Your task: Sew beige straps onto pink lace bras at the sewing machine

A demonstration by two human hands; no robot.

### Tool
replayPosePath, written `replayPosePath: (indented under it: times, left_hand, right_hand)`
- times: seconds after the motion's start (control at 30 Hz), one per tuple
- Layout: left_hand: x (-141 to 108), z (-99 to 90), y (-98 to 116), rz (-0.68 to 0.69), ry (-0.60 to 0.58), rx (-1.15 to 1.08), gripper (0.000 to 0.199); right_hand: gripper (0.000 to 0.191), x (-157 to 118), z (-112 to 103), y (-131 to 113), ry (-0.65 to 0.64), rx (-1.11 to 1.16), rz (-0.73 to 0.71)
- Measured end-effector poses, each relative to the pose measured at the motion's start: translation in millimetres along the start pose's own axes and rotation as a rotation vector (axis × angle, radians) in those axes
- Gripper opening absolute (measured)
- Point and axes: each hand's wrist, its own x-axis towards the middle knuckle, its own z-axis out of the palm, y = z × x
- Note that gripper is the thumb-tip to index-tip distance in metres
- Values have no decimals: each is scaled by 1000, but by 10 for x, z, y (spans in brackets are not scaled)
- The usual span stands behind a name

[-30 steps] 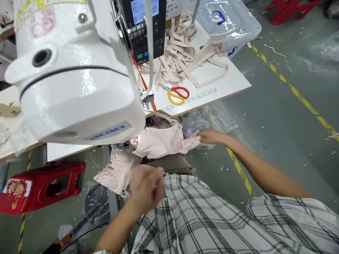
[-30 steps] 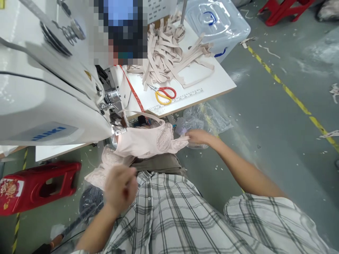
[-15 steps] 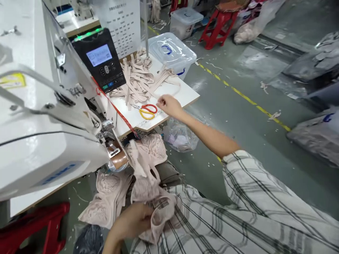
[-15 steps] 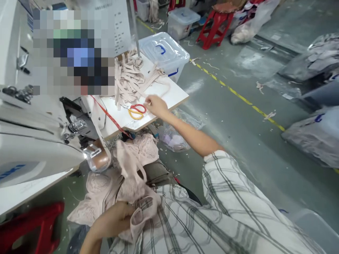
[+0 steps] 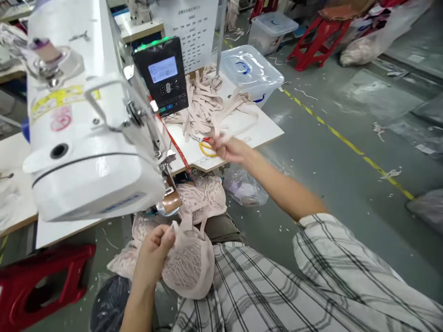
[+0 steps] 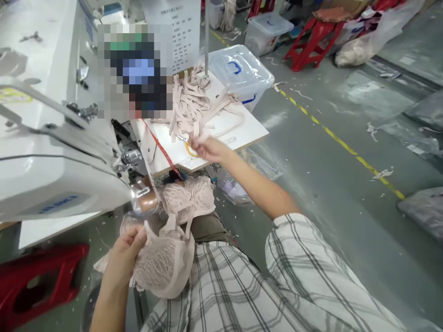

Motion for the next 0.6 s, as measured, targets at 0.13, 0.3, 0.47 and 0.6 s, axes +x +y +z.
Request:
replayPosePath:
  times: [0.13, 0.3, 0.47, 0.6]
  left_hand:
    - [-18, 168, 103, 69, -1, -19, 38]
    - [-8, 173, 86, 120, 9, 95, 30]
    - [82, 115, -11, 41, -170, 216, 34]
    - [87, 114, -45, 116, -174, 241, 42]
  right_hand:
    - [46, -930, 859, 425, -225, 223, 116]
    - [20, -1518, 1398, 519, -319, 394, 162]
    - [18, -1504, 1476, 508, -349, 606, 145]
    - [31, -1533, 1531, 612, -344, 984, 420]
